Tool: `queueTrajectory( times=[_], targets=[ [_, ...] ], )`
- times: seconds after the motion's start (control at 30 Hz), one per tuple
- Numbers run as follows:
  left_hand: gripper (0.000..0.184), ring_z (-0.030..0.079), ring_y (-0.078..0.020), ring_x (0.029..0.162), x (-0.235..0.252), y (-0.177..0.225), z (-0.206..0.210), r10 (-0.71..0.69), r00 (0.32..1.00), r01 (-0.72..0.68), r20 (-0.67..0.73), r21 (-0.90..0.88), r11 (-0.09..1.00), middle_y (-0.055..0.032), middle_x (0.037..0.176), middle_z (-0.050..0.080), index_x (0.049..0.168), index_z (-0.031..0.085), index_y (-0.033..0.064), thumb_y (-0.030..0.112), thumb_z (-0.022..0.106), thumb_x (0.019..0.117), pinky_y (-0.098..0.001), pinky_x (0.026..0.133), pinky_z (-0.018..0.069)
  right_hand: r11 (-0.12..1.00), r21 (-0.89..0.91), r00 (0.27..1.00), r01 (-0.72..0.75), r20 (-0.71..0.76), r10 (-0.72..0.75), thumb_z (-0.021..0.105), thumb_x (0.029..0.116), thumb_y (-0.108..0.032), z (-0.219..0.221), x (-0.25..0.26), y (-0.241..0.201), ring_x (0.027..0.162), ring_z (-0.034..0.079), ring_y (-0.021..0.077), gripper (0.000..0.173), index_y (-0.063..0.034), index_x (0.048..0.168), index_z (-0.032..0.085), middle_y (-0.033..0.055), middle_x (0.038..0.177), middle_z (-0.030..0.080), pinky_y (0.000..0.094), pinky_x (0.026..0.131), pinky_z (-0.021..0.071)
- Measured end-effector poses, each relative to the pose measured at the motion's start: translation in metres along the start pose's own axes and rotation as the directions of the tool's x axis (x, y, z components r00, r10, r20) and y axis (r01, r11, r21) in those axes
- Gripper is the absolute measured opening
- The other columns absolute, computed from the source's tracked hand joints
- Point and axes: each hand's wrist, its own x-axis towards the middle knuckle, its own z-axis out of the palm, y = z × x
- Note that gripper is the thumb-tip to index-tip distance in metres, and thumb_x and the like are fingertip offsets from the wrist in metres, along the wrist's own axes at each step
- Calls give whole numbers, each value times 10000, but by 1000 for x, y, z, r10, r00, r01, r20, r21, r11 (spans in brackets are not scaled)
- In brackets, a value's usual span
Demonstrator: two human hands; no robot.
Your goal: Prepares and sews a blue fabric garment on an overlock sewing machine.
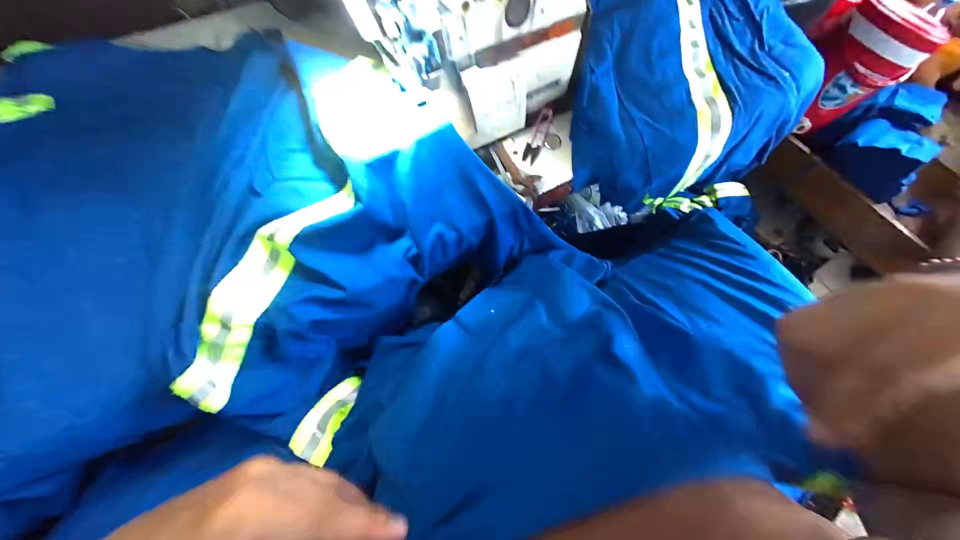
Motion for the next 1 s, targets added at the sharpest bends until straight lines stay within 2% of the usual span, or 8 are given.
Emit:
queueTrajectory(
  times=[0.07,0.17,0.37,0.47,0.6,0.7,0.77,1.0],
  targets=[
    [482,703,-23,1036,20,-25,2,-26,991,35,-134,64,997,50,1131,758,1257,721,182,555,624,967,-249,913,595,994,-32,970,-101,-227,91,551,1049,-404,4,13,40,829,670,-22,341,-118,1074,736,-79,922,730,179,739,588],
    [470,697,-40,1039,78,-55,14,29,902,61,-431,193,979,44,1117,750,1259,718,165,531,610,985,-271,934,586,837,-141,744,-529,-553,377,628,985,-127,24,64,122,871,708,179,203,-31,1132,730,97,1003,739,417,823,603],
    [236,700,-114,953,159,-109,62,-60,527,-9,-848,-77,997,-40,1117,714,1190,694,26,73,582,987,-301,861,604,523,10,439,-852,-532,724,675,981,-434,94,136,224,998,670,469,455,6,1089,716,262,1040,700,709,827,509],
    [275,690,-129,1044,145,-145,69,-122,410,143,-904,-68,987,-80,1188,693,1230,689,41,115,623,974,-304,884,596,640,-117,605,-759,-489,628,726,961,-341,91,146,211,967,667,423,376,31,1005,701,240,966,690,628,856,524],
    [751,549,-315,1331,119,-155,62,-406,557,455,-724,-143,879,-202,1432,571,1516,454,37,279,789,888,-522,1108,448,822,-322,760,-469,-622,190,716,952,-233,70,137,149,848,645,293,240,-2,894,683,146,874,638,480,766,552],
    [332,697,-261,1066,116,-131,64,-456,631,538,-628,-70,840,-153,1095,738,1170,710,11,206,755,904,-520,987,526,994,34,757,-108,-646,104,567,1015,-149,35,122,85,782,617,16,134,-96,1027,690,-35,926,662,198,693,549],
    [192,713,-246,994,105,-114,60,-414,630,550,-657,1,835,-148,1017,747,1056,748,1,149,707,940,-501,951,541,934,339,741,116,-656,146,513,1024,-201,18,120,41,584,550,-47,185,-184,864,603,-91,729,606,123,520,478],
    [201,670,40,993,-24,-34,-1,161,487,-85,-859,136,987,173,1087,733,1135,759,320,281,607,1008,-187,885,556,887,321,916,332,-335,-221,741,921,-150,-17,110,39,920,695,14,103,-193,1005,700,-87,1026,733,170,768,589]
  ],
)
